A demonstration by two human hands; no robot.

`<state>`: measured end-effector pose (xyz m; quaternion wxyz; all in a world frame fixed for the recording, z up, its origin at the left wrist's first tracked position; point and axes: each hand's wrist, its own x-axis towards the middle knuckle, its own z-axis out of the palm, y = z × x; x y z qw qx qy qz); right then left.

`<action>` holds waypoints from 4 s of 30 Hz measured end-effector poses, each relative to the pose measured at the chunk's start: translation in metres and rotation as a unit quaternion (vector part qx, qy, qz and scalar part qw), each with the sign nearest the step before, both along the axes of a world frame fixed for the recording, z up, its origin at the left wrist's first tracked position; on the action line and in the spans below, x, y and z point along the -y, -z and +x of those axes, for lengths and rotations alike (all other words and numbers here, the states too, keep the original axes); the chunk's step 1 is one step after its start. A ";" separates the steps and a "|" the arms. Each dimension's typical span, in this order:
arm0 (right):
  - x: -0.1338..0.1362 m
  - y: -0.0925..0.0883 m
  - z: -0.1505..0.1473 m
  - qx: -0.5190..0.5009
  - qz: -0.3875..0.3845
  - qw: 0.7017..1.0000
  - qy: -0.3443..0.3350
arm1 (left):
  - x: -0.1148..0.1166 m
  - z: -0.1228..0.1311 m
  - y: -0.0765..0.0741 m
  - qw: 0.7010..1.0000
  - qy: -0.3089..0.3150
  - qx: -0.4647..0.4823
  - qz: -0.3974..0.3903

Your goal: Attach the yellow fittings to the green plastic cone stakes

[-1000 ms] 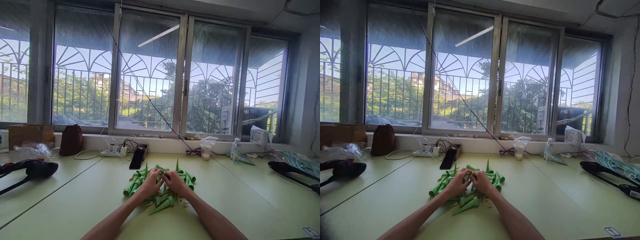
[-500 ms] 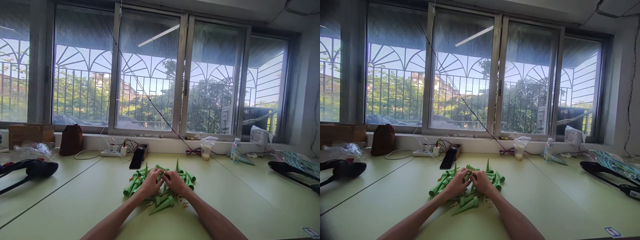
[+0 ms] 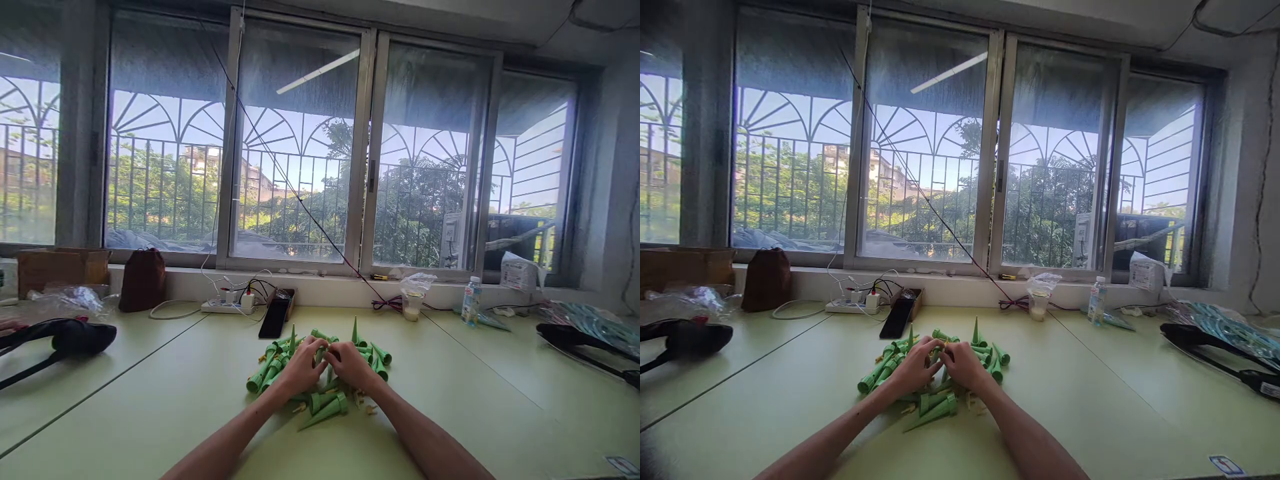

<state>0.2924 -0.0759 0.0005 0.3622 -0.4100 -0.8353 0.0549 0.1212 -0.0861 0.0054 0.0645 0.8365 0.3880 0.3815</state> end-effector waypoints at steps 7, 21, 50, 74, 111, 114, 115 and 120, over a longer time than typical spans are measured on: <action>0.001 -0.001 0.000 -0.008 -0.006 1.000 -0.005 | 0.004 0.000 -0.003 1.000 0.003 0.001 -0.006; 0.001 0.000 0.000 -0.016 0.005 1.000 -0.014 | 0.003 0.001 -0.002 1.000 0.001 -0.006 0.001; -0.002 0.003 -0.001 -0.004 0.012 0.999 -0.032 | 0.001 0.001 0.000 1.000 -0.002 -0.005 0.004; 0.001 0.002 -0.001 0.010 0.005 1.000 -0.024 | 0.002 0.001 -0.001 1.000 0.009 -0.001 0.001; -0.002 0.003 -0.002 0.019 0.007 1.000 -0.025 | -0.003 0.000 0.004 1.000 0.010 -0.010 0.004; -0.002 0.002 -0.002 0.018 0.006 1.000 -0.023 | -0.003 0.000 0.004 1.000 0.009 -0.012 0.004; -0.002 0.003 -0.002 0.016 0.007 1.000 -0.023 | -0.003 0.000 0.003 1.000 0.009 -0.013 0.004; -0.002 0.003 -0.001 0.013 0.009 1.000 -0.023 | 0.002 0.000 0.000 1.000 0.011 -0.012 -0.002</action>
